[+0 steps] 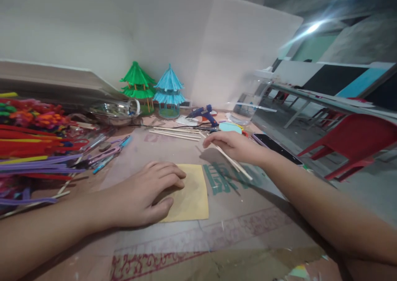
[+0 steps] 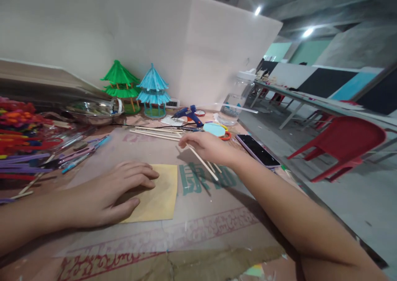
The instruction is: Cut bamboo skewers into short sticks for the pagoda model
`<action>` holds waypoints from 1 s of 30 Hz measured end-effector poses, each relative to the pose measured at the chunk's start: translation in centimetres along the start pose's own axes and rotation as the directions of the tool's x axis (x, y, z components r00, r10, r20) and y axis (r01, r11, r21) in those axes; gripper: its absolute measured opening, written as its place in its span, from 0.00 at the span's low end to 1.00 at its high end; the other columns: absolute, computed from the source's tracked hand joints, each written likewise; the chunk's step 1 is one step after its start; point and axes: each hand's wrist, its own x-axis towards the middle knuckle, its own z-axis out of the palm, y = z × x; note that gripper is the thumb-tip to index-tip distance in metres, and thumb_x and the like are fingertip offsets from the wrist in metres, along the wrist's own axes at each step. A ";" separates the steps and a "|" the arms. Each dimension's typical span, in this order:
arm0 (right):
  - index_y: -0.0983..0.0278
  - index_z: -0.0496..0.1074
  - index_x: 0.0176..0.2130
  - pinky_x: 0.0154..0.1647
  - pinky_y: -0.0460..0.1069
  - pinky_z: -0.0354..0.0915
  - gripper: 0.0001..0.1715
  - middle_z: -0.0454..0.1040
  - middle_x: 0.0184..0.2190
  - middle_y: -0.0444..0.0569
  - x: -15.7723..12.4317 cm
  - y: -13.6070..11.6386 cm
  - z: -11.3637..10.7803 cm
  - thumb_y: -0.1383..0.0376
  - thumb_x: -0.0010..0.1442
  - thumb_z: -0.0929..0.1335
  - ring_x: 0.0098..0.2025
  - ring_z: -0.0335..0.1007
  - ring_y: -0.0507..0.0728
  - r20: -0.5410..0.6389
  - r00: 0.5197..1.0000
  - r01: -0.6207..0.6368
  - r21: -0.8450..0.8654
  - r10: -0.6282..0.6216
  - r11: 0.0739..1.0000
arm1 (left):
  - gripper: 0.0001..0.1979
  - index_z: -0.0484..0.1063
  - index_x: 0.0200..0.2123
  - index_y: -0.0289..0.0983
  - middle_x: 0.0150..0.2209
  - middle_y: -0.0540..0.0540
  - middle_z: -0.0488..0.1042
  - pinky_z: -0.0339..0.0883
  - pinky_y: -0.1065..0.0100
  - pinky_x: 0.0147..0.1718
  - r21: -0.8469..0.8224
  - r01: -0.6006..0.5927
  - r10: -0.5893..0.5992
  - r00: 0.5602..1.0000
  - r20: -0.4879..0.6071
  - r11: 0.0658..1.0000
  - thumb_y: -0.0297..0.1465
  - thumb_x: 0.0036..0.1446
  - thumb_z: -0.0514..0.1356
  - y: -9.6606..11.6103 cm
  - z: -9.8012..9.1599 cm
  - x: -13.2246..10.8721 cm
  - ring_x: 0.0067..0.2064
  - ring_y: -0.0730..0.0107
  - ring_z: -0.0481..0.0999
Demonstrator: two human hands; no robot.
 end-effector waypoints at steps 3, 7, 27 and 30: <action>0.63 0.78 0.40 0.49 0.53 0.67 0.19 0.80 0.42 0.51 0.1 1.1 -1.0 0.77 0.58 0.62 0.47 0.74 0.59 -0.004 0.996 -0.091 -0.270 0.094 0.958 | 0.13 0.69 0.46 0.38 0.53 0.42 0.72 0.61 0.54 0.57 0.004 0.016 -0.016 1.000 0.003 1.000 0.27 0.57 0.55 0.2 -0.2 -0.1 0.57 0.57 0.69; 0.65 0.78 0.44 0.48 0.53 0.67 0.15 0.80 0.44 0.55 0.5 0.8 -0.2 0.72 0.62 0.64 0.47 0.74 0.60 -0.149 0.980 -0.180 -0.390 0.130 0.903 | 0.13 0.69 0.46 0.38 0.53 0.42 0.72 0.62 0.54 0.57 -0.001 0.033 -0.033 0.999 0.007 0.999 0.27 0.57 0.54 0.4 -0.3 -0.1 0.57 0.57 0.69; 0.67 0.78 0.38 0.40 0.50 0.63 0.10 0.79 0.40 0.59 8.2 -1.3 3.8 0.65 0.62 0.67 0.42 0.75 0.61 -0.018 0.981 -0.183 -0.417 0.193 0.890 | 0.13 0.68 0.44 0.38 0.52 0.41 0.72 0.61 0.52 0.57 -0.063 0.042 -0.042 0.999 -0.003 0.997 0.25 0.54 0.55 0.6 -0.3 -0.1 0.56 0.56 0.69; 0.66 0.77 0.36 0.35 0.48 0.61 0.07 0.80 0.36 0.56 8.2 -1.3 4.4 0.65 0.60 0.68 0.38 0.74 0.59 -0.006 0.978 -0.194 -0.393 0.208 0.899 | 0.14 0.68 0.44 0.38 0.52 0.41 0.72 0.62 0.52 0.57 -0.062 0.046 -0.046 0.999 0.000 0.997 0.25 0.54 0.55 0.6 -0.3 -0.1 0.56 0.56 0.69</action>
